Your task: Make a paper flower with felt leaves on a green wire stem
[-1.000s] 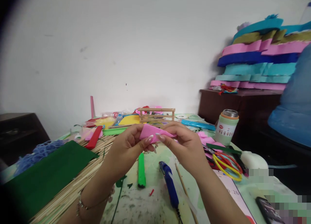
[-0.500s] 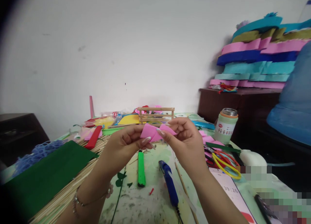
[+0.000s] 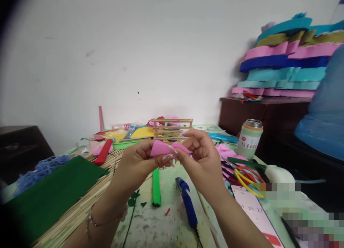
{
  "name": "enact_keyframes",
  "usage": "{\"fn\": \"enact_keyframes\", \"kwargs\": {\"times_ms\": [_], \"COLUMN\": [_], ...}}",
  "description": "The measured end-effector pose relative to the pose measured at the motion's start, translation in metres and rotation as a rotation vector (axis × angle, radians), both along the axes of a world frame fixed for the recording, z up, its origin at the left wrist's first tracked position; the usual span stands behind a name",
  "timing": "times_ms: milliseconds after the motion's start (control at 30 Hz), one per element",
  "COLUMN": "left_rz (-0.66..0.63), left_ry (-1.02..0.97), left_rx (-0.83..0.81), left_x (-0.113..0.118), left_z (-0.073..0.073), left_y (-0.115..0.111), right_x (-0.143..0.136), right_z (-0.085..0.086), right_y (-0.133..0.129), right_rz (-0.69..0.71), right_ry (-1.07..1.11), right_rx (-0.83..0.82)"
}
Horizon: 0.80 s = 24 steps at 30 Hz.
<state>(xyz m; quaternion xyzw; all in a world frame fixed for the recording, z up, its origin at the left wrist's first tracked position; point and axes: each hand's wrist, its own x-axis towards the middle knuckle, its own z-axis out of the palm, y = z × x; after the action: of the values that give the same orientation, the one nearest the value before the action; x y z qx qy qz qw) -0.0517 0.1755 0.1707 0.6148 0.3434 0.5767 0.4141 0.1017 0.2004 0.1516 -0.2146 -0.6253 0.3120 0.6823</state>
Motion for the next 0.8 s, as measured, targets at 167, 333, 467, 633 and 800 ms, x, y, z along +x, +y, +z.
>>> {"fn": "enact_keyframes", "kwargs": {"times_ms": [167, 333, 467, 633, 800], "left_rz": [-0.02, -0.059, -0.038, -0.193, -0.433], "left_ry": [0.009, 0.039, 0.038, -0.053, -0.039], "left_rx": [-0.038, -0.084, -0.094, -0.185, -0.292], "left_x": [-0.004, -0.003, -0.002, -0.007, -0.015], "left_z": [0.001, 0.002, 0.001, 0.003, 0.003], "left_y": [0.001, 0.004, 0.006, 0.005, 0.007], "right_x": [0.005, 0.009, 0.007, 0.016, 0.037], "right_z": [0.002, 0.006, 0.005, 0.002, 0.005], "right_y": [0.006, 0.009, 0.007, 0.01, 0.02], "right_rz": [0.103, 0.086, -0.006, 0.191, 0.385], "right_ry": [0.006, -0.127, -0.144, -0.026, -0.367], "right_rx": [-0.133, -0.246, -0.183, -0.088, 0.313]}}
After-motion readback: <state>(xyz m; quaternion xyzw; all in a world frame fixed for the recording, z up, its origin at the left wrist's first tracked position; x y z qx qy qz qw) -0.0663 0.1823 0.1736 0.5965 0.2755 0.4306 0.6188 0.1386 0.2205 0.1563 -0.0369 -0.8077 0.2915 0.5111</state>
